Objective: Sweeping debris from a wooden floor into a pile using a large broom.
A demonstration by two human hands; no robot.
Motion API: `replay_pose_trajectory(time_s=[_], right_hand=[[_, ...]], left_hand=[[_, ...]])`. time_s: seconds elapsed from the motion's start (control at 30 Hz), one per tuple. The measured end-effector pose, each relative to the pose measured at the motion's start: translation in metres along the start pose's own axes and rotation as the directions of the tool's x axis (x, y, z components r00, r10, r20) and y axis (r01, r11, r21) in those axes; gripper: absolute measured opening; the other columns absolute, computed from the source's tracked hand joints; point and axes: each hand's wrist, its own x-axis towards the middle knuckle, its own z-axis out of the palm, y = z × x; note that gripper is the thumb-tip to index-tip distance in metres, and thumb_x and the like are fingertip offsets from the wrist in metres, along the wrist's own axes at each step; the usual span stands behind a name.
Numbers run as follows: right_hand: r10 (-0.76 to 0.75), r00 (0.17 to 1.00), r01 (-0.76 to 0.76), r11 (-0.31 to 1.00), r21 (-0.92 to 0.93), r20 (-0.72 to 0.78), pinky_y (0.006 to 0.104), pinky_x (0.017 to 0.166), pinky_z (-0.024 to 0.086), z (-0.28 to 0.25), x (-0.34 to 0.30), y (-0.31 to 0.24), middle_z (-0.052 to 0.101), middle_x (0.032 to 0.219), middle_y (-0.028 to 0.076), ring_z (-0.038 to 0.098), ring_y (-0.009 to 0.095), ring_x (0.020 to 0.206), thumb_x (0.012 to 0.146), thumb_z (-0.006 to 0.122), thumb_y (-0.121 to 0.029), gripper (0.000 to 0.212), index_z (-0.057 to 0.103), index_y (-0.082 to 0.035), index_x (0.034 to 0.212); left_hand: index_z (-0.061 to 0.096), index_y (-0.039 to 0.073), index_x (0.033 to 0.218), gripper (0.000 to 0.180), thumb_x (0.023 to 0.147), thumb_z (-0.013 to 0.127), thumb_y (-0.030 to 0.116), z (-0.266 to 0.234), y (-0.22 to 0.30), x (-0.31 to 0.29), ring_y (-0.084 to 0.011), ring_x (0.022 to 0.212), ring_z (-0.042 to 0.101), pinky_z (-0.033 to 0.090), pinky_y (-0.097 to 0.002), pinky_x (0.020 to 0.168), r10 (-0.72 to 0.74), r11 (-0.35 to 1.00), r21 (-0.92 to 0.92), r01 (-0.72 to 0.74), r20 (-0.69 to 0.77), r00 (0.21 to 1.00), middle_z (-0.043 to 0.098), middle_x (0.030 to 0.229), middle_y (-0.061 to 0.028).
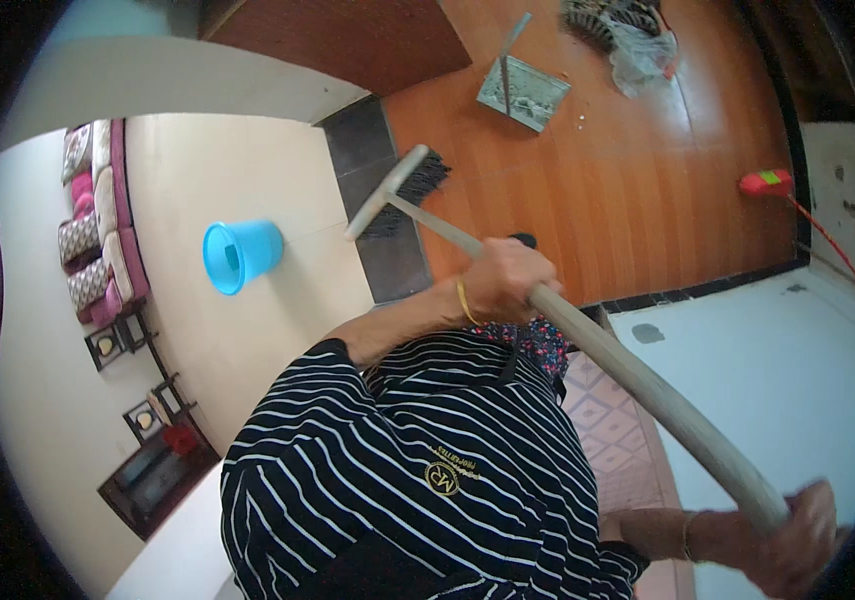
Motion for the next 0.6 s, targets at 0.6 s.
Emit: replay_pose_trajectory(time_s=[0.6], right_hand=[[-0.718, 0.493, -0.836, -0.235, 0.495, 0.492, 0.0548, 0.087, 0.039, 0.173, -0.147, -0.192, 0.058, 0.071, 0.012, 0.059, 0.029, 0.077, 0.069, 0.064, 0.003, 0.017, 0.048, -0.002, 0.07]], left_hand=[[0.054, 0.005, 0.075, 0.017, 0.073, 0.065, 0.018, -0.006, -0.273, -0.15, -0.0273, 0.071, 0.053, 0.041, -0.0351, 0.063, -0.598, 0.665, 0.267, 0.698, -0.37, 0.711, 0.055, 0.072, -0.0101]])
